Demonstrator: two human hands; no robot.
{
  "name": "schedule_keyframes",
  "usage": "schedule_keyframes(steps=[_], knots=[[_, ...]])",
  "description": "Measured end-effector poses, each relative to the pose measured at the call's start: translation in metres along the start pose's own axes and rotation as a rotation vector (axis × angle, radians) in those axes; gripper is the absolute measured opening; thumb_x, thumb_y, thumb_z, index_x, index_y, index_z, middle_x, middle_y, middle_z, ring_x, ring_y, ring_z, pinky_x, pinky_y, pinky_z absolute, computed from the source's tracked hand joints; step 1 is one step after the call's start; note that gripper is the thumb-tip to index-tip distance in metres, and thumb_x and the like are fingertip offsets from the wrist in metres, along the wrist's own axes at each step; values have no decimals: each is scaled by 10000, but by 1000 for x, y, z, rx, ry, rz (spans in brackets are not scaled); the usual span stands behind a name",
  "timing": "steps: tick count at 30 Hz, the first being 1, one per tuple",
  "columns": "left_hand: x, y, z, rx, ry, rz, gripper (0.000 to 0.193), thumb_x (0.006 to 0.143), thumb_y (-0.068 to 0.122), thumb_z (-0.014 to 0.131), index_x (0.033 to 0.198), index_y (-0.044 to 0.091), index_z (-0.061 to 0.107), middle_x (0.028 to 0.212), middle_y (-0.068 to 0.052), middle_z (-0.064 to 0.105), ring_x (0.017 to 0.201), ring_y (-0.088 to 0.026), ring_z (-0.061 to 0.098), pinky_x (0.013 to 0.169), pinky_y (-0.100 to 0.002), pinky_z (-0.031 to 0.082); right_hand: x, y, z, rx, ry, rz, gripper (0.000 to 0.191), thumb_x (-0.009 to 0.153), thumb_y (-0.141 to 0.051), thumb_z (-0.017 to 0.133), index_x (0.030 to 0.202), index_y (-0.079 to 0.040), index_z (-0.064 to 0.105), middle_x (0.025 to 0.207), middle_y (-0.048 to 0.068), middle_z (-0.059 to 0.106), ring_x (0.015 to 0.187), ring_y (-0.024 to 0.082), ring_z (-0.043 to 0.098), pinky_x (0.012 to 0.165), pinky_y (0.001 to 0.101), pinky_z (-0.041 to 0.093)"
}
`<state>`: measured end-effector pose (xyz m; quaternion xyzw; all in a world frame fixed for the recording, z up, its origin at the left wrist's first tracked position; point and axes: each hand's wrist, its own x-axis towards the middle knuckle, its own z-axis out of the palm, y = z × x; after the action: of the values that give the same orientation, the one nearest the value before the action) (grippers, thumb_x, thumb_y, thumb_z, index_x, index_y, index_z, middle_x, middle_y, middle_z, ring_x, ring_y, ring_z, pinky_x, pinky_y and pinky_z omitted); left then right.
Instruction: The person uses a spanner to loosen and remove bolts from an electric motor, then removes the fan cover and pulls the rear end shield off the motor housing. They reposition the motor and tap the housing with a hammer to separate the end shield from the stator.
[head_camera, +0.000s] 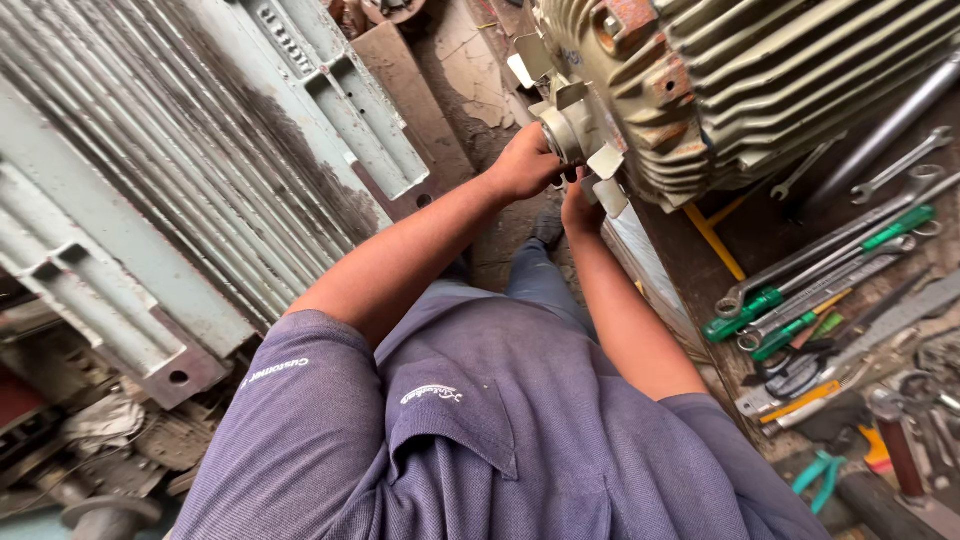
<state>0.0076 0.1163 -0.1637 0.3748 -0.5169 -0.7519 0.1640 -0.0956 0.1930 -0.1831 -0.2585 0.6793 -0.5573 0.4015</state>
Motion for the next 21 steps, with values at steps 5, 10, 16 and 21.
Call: schedule_keyframes(steps=[5,10,16,21], knots=[[1,-1,0,53,92,33,178,860,75,714,1034,43,699,820,-32,736,669,-99,707,573,-284,588,11,17,0,-161,77,-219,173,993,-161,656,1084,-17,685,1024,93,715,947,229,685,832,380,556],[0,-6,-5,197,93,131,200,908,109,717,1096,40,708,868,-101,725,731,-183,706,677,-341,592,21,23,5,-370,2,-275,171,993,-170,663,1100,-42,696,1029,98,724,959,250,699,836,391,559],[4,-17,-14,503,97,396,298,909,193,739,1178,67,716,1179,-148,710,1129,-321,670,1027,-411,520,31,18,19,-316,-106,-208,180,989,-178,667,1104,-41,696,1023,114,723,956,265,700,828,402,557],[0,-23,-17,567,99,311,345,874,272,801,1147,75,727,1142,-138,722,1101,-308,686,989,-405,532,39,20,29,-329,-171,-182,189,986,-185,671,1107,-41,696,1019,127,722,954,278,700,822,411,556]])
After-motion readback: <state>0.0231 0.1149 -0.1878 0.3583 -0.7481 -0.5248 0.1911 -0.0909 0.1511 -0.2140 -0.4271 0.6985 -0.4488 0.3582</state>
